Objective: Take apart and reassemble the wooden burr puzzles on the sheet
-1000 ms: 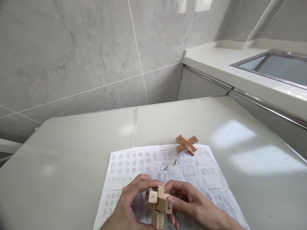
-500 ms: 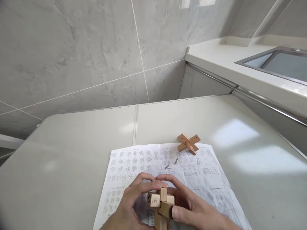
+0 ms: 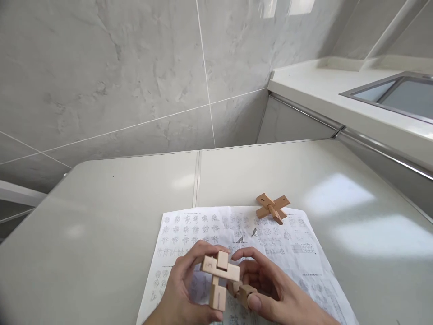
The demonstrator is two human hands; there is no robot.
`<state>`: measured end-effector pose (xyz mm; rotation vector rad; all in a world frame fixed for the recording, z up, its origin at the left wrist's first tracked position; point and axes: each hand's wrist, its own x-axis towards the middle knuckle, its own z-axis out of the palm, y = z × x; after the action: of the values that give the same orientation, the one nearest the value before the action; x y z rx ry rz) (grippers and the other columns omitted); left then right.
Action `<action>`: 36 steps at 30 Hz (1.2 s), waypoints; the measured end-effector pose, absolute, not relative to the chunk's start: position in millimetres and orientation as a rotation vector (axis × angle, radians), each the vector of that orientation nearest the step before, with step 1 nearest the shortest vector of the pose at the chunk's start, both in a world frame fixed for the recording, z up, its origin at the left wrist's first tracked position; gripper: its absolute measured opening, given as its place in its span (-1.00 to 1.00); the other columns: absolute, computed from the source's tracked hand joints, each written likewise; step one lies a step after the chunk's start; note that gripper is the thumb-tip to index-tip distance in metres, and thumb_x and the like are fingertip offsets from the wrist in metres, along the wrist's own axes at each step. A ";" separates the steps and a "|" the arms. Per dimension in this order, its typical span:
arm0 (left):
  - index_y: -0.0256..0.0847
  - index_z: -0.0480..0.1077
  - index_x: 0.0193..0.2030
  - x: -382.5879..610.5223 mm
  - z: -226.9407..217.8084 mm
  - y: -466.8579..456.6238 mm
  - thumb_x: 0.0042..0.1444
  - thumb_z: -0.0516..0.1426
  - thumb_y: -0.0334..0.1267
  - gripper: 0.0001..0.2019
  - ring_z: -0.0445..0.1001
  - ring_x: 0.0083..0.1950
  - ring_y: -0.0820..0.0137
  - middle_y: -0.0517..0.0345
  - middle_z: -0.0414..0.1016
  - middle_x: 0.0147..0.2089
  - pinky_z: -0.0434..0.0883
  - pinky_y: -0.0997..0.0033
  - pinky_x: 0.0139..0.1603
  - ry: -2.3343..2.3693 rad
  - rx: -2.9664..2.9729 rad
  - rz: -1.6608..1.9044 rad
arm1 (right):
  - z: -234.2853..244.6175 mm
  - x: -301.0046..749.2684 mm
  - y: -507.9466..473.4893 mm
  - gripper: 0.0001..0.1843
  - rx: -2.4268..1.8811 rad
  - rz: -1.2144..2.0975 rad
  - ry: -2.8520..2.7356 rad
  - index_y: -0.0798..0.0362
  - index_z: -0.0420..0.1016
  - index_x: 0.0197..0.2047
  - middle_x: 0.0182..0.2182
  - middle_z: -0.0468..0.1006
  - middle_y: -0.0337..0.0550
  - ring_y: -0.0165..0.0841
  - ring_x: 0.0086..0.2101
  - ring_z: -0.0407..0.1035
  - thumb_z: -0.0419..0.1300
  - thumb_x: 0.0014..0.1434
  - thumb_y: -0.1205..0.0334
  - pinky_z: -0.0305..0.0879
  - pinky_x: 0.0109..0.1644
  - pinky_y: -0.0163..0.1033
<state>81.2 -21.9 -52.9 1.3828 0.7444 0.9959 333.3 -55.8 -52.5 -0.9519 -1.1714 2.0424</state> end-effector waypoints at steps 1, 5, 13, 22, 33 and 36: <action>0.00 0.58 0.23 80.3 -51.3 -20.8 -0.13 0.61 0.11 -0.23 0.63 0.08 0.08 -0.03 0.66 0.11 0.54 0.10 0.17 0.769 1.330 1.006 | -52.5 333.1 -56.5 -0.24 -0.995 1.987 -1.228 -0.14 0.37 0.32 0.02 0.60 0.02 0.00 0.01 0.54 0.36 0.26 -0.41 0.46 0.12 0.06; -0.06 0.56 0.18 76.9 -47.5 -17.5 -0.06 0.56 0.20 -0.28 0.59 0.26 -0.05 -0.08 0.66 0.19 0.47 -0.01 0.35 0.923 1.163 1.018 | -55.8 330.4 -58.0 -0.37 -1.223 1.560 -1.572 -0.12 0.42 0.31 0.09 0.62 0.09 0.02 -0.01 0.56 0.46 0.25 -0.03 0.57 0.01 0.01; -0.10 0.53 0.25 76.2 -54.7 -20.0 -0.06 0.53 0.27 -0.19 0.53 0.37 -0.13 -0.16 0.64 0.29 0.38 -0.11 0.48 0.981 1.158 0.967 | -74.8 321.3 -54.2 -0.18 -1.174 0.895 -2.052 -0.16 0.31 0.46 0.22 0.61 0.06 0.07 0.24 0.44 0.38 0.19 0.42 0.57 0.23 0.10; -0.06 0.53 0.26 78.8 -53.7 -23.2 -0.05 0.56 0.19 -0.22 0.57 0.33 -0.09 -0.10 0.65 0.26 0.43 -0.06 0.43 0.956 1.220 0.945 | -77.2 323.4 -51.3 -0.21 -1.082 0.818 -2.057 -0.15 0.32 0.48 0.26 0.58 0.10 0.14 0.29 0.39 0.50 0.28 0.17 0.53 0.29 0.14; 0.04 0.58 0.28 78.8 -56.5 -27.7 -0.24 0.64 0.10 -0.12 0.58 0.25 -0.10 -0.08 0.64 0.19 0.52 -0.02 0.28 0.810 1.356 0.747 | -63.1 322.2 -51.3 -0.61 -0.927 1.000 -1.905 -0.25 0.44 0.38 0.03 0.61 0.05 0.03 0.05 0.48 0.18 0.55 0.12 0.55 0.07 0.02; 0.05 0.59 0.27 77.8 -55.7 -28.7 -0.24 0.64 0.10 -0.13 0.55 0.28 -0.11 -0.06 0.63 0.19 0.50 -0.02 0.30 0.817 1.363 0.710 | -56.9 322.9 -52.3 -0.67 -0.909 1.104 -1.906 -0.23 0.49 0.32 -0.03 0.61 0.03 -0.02 -0.03 0.49 0.14 0.57 0.10 0.54 0.01 -0.04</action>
<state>77.8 -28.7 -55.7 1.3630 0.8168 0.7101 322.9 -52.3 -56.9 -0.9095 -1.9057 1.1038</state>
